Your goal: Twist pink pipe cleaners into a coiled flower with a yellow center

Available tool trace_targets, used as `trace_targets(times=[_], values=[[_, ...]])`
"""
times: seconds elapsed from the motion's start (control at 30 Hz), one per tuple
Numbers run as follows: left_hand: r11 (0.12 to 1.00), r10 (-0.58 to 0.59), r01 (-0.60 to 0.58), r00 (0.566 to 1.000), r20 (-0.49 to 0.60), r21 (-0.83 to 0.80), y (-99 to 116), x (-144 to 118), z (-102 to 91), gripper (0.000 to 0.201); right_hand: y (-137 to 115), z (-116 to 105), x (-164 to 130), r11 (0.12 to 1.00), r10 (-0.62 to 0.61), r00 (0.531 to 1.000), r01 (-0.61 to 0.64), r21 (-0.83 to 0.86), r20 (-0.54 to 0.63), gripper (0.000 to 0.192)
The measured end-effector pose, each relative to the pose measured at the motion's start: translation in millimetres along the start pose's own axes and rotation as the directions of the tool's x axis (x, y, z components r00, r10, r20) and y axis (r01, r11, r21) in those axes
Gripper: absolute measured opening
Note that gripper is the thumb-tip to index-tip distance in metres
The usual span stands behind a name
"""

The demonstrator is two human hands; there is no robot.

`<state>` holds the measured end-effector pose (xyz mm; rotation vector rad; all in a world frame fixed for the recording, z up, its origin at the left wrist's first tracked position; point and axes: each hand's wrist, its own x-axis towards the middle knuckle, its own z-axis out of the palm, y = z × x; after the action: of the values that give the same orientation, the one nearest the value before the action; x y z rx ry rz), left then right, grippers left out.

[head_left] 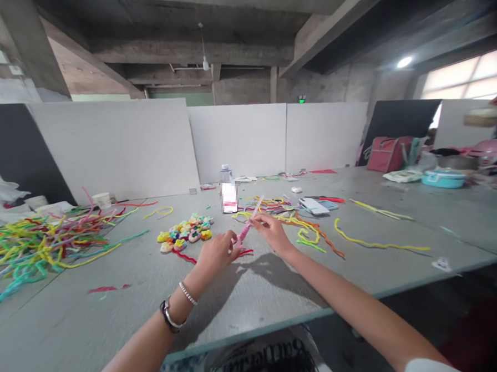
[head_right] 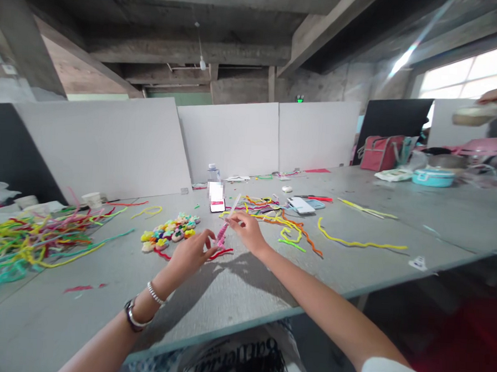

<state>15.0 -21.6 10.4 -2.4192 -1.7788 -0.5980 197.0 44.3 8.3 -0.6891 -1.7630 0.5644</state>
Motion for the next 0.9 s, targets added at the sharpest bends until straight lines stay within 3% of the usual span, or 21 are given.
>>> trace_targets(times=[0.17, 0.37, 0.5, 0.63, 0.73, 0.9], values=[[0.999, -0.033, 0.032, 0.999, 0.043, 0.025, 0.6, 1.7, -1.7, 0.027, 3.0, 1.6, 2.2, 0.983, 0.113, 0.993, -0.116, 0.14, 0.033, 0.033], [1.0, -0.003, 0.003, 1.0, -0.002, 0.0, 2.4, -0.2, -4.3, 0.032, 2.4, 2.9, 2.3, 0.919, 0.215, 0.975, -0.222, 0.325, 0.055, 0.032], [0.999, 0.033, -0.034, 0.999, -0.025, -0.011, 4.6, -2.2, -4.7, 0.041, 2.7, 2.6, 2.4, 0.914, 0.214, 0.975, -0.223, 0.338, 0.063, 0.032], [0.993, 0.073, -0.077, 0.996, 0.045, 0.092, 4.0, -2.3, -1.5, 0.04, 3.2, 3.0, 1.8, 0.902, 0.251, 0.965, -0.262, 0.342, 0.077, 0.032], [0.988, 0.033, -0.047, 0.995, 0.098, 0.144, 4.4, -1.7, -1.2, 0.042, 2.0, 2.5, 0.9, 0.901, 0.256, 0.961, -0.277, 0.334, 0.106, 0.031], [0.989, -0.014, -0.001, 0.995, 0.096, 0.15, 7.1, -1.1, -3.7, 0.043, -0.4, 1.8, -0.9, 0.885, 0.265, 0.941, -0.325, 0.335, 0.211, 0.033]])
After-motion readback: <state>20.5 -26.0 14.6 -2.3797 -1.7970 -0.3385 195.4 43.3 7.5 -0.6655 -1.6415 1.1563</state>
